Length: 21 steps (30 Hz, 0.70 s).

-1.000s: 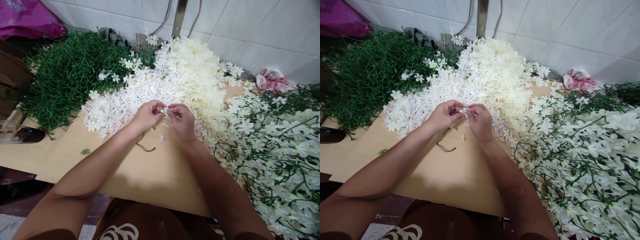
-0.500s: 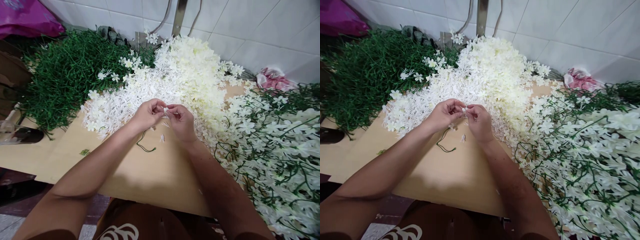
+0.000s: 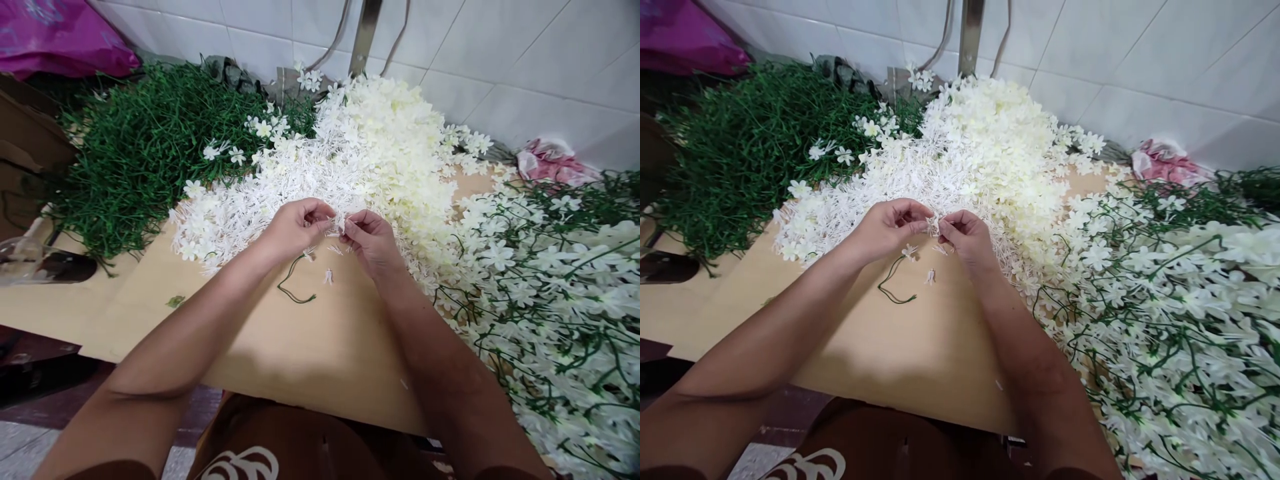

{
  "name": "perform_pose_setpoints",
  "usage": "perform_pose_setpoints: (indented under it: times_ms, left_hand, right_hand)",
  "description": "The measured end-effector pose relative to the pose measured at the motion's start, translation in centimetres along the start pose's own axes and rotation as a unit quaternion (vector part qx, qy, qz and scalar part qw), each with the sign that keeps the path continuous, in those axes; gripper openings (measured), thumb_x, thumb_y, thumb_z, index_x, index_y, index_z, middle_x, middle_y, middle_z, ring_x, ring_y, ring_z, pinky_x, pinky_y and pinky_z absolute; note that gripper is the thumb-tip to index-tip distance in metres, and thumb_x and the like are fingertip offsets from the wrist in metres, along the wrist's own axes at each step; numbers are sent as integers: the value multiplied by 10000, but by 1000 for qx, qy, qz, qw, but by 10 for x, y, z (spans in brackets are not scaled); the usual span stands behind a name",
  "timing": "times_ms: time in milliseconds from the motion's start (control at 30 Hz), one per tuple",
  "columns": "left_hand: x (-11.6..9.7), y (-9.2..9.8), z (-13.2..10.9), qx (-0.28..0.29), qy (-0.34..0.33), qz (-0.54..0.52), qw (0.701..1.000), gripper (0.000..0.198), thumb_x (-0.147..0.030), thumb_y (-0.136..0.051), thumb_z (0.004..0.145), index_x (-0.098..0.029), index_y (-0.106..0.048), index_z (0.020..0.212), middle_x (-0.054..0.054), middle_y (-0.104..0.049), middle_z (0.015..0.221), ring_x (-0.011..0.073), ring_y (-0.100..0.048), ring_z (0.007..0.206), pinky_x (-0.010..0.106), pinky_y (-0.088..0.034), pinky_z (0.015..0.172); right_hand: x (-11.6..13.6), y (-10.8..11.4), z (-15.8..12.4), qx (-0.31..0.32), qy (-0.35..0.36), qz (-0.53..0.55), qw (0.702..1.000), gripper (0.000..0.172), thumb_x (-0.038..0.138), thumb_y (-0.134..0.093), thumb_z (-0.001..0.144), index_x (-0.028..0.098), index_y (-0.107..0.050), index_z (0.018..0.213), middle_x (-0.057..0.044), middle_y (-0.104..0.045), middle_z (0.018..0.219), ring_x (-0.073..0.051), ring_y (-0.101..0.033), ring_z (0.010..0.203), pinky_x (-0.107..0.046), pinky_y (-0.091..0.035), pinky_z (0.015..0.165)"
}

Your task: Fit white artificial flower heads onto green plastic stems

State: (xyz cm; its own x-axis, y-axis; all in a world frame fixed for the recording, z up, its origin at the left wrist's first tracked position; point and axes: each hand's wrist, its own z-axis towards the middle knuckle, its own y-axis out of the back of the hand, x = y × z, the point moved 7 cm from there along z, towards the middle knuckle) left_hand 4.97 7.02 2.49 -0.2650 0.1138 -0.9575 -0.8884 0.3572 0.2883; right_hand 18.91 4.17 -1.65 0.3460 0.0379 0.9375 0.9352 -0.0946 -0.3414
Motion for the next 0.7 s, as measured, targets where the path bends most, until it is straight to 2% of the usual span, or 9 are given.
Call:
perform_pose_setpoints:
  times_ms: [133,333,433,500,600,667,700]
  left_hand:
    - [-6,-3,-4,-4,-21,26,999,91,-211,-655,728,-135,-632,771,-9,-616,684,86,-496,595,230,-377,572]
    - [-9,-4,-4,0,-37,63,997,63,-201,-576,779,-143,-582,755,-13,-561,669,94,-472,602,241,-372,581]
    - [-19,6,-17,-2,-73,150,986,91,-232,-557,816,-155,-597,788,2,-598,720,113,-504,640,256,-373,603]
    - [-24,7,-35,35,-100,248,963,117,-278,-578,833,-170,-624,826,12,-630,769,136,-540,687,269,-374,624]
    - [-16,-7,-69,168,-119,391,897,144,-304,-644,816,-188,-658,899,33,-663,842,180,-592,757,286,-384,645]
    - [-5,-16,-86,212,-117,454,857,155,-261,-659,806,-175,-668,935,67,-679,913,223,-621,834,312,-412,690]
    - [0,-19,-91,217,-119,467,849,141,-227,-639,816,-168,-668,941,79,-686,934,231,-629,852,323,-421,715]
  right_hand:
    - [-1,-7,-5,5,-11,51,999,404,389,-918,473,204,-611,660,71,-623,573,-58,-552,518,-203,-487,543]
    - [-1,-13,-7,15,-23,44,999,448,399,-922,460,217,-684,793,76,-622,579,-58,-541,521,-208,-493,547]
    - [0,-15,-7,36,-26,32,998,413,413,-913,480,212,-686,760,76,-612,574,-48,-527,514,-192,-484,535]
    - [2,-17,-8,56,-28,31,998,383,401,-908,504,212,-660,726,83,-598,564,-46,-531,513,-182,-487,535]
    - [1,-27,-14,147,-65,30,987,351,386,-885,574,200,-632,733,70,-620,612,-55,-573,546,-194,-526,577]
    - [-1,-40,-25,265,-107,15,958,331,396,-850,638,182,-628,755,34,-659,682,-79,-622,598,-235,-564,622]
    - [-3,-48,-33,338,-131,1,932,319,401,-829,669,173,-628,765,16,-672,704,-95,-643,624,-263,-578,649]
